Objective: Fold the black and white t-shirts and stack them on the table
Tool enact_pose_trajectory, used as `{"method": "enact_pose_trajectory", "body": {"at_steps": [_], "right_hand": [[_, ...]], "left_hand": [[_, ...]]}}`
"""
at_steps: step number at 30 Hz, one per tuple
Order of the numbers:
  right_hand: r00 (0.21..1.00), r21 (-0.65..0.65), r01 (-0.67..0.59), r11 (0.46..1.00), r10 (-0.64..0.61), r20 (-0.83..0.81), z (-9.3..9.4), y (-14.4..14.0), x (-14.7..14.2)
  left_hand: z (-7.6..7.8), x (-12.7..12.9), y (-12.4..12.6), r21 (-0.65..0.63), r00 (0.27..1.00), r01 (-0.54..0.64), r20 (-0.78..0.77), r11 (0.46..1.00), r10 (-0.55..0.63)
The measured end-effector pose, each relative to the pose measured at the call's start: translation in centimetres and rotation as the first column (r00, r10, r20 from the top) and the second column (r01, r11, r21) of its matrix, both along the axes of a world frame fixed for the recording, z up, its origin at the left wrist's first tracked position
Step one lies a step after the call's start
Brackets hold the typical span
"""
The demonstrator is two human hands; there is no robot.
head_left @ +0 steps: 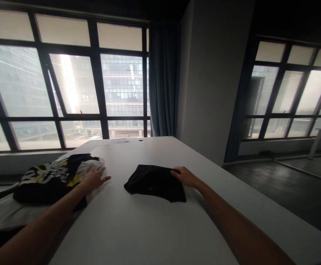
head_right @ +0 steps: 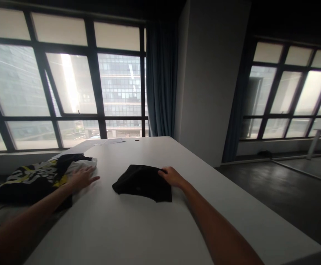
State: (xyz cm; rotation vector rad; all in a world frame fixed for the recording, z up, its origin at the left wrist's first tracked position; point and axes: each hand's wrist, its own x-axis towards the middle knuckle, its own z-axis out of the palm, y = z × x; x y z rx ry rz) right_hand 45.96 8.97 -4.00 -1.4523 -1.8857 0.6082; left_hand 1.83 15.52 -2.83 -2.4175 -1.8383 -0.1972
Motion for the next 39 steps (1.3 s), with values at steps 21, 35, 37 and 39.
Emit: {"method": "enact_pose_trajectory", "body": {"at_steps": [21,35,37,39], "right_hand": [[0.953,-0.046,0.076,0.996,-0.059,0.297,-0.6,-0.2,6.1],[0.967,-0.109,-0.017,0.994,0.045,0.253,3.1,2.1,2.3],[0.955,-0.013,0.073,0.997,-0.066,0.288,5.3,4.4,-0.2],[0.954,0.225,0.212,0.951,-0.251,0.164,8.1,7.1,-3.7]], "left_hand": [[0.5,8.1,-8.0,-0.135,0.926,0.375,0.091,0.917,-0.365],[8.3,-4.6,-9.5,-0.302,0.770,0.467,0.601,0.831,-0.214],[11.4,-8.7,-8.7,-0.143,0.787,0.235,0.609,0.961,-0.102],[14.4,-12.2,-7.9,0.130,0.789,-0.105,0.615,0.986,0.003]]}}
